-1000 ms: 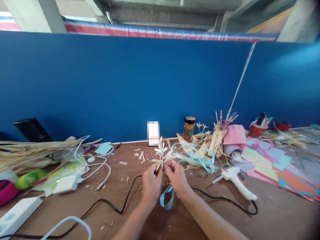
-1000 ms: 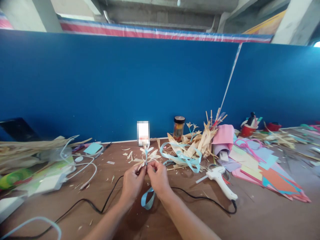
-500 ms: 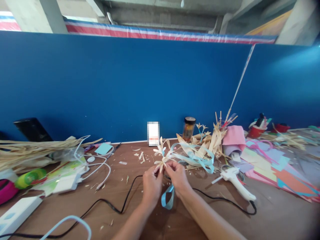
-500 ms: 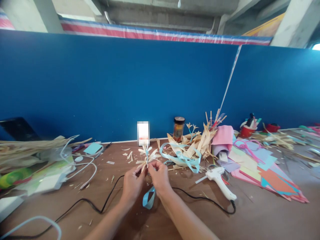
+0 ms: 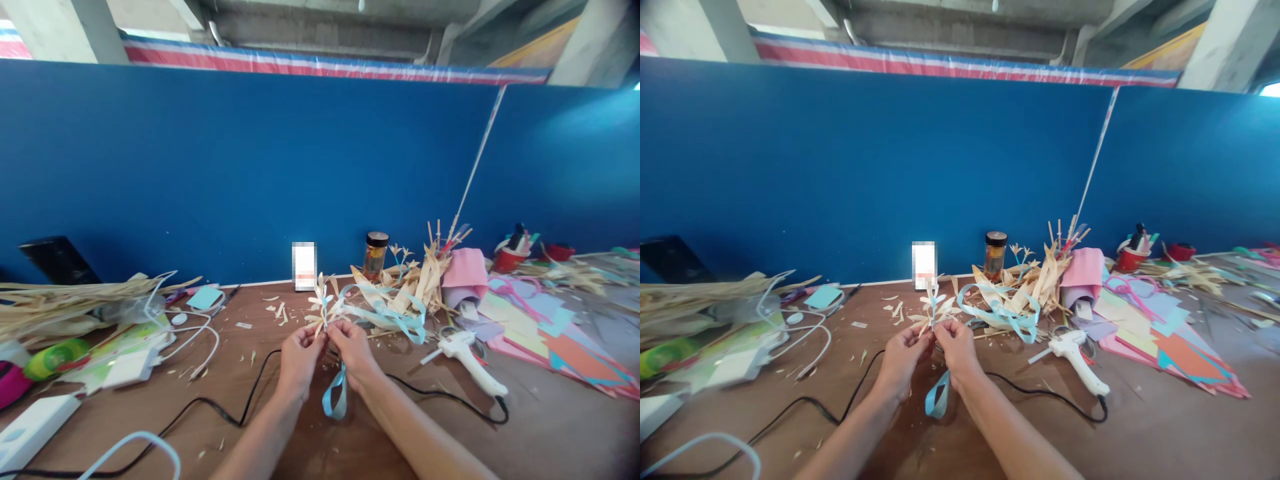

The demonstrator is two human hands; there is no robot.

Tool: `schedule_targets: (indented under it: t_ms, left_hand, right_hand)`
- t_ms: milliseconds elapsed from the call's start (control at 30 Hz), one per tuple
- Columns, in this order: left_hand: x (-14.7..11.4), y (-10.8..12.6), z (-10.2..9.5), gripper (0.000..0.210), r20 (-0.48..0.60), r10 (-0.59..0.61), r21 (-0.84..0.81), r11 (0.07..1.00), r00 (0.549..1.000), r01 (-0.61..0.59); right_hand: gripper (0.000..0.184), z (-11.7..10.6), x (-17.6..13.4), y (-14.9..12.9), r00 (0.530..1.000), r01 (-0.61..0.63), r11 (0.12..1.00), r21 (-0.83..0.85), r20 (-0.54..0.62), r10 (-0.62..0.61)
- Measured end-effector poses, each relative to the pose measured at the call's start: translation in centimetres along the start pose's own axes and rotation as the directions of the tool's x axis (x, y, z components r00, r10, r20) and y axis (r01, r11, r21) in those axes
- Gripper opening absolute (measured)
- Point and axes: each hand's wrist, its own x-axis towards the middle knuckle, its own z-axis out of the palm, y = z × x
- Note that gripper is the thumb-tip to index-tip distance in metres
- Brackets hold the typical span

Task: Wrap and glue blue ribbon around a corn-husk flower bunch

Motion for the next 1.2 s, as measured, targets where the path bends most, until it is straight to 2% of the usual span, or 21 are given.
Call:
schedule_targets:
  t_ms: [167,300,400,500,667,867,1200]
  left_hand:
    - [-0.2,0.7,0.0,0.029,0.044,-0.120,-0.055,0.991,0.992,0.123]
    - [-0.1,1.1,-0.4,0.028,0.143,-0.218,-0.030,0.974,0.965,0.225]
    - [0.1,1.2,-0.8,0.027,0.193,-0.256,-0.015,0.965,0.947,0.263]
    - [0.3,1.3,-1.1,0.026,0.192,-0.264,-0.020,0.962,0.945,0.272]
    - [0.1,1.2,-1.0,0.023,0.186,-0.214,-0.028,0.974,0.959,0.223]
    - [0.1,0.8,-0.7,0.022,0.089,-0.106,0.000,0.994,0.990,0.107]
    - [0.2,0.2,-0.8,0.021,0.026,-0.002,0.114,0.994,1.000,-0.001]
  right_hand:
    - [0.020,0.0,0.0,-0.2,0.994,-0.089,0.994,0.061,0.065,0.085]
    - [0.022,-0.2,0.1,-0.3,0.984,-0.144,0.985,0.093,0.114,0.134]
    - [0.025,-0.5,0.2,-0.4,0.977,-0.169,0.980,0.101,0.147,0.153]
    - [0.027,-0.6,0.1,-0.7,0.968,-0.190,0.977,0.101,0.183,0.170]
    - [0.027,-0.7,-0.2,-1.3,0.958,-0.211,0.973,0.099,0.219,0.185]
    - [0.025,-0.8,0.1,-1.1,0.968,-0.177,0.980,0.086,0.195,0.158]
    - [0.022,-0.8,0.0,-0.9,0.977,-0.142,0.987,0.073,0.168,0.128]
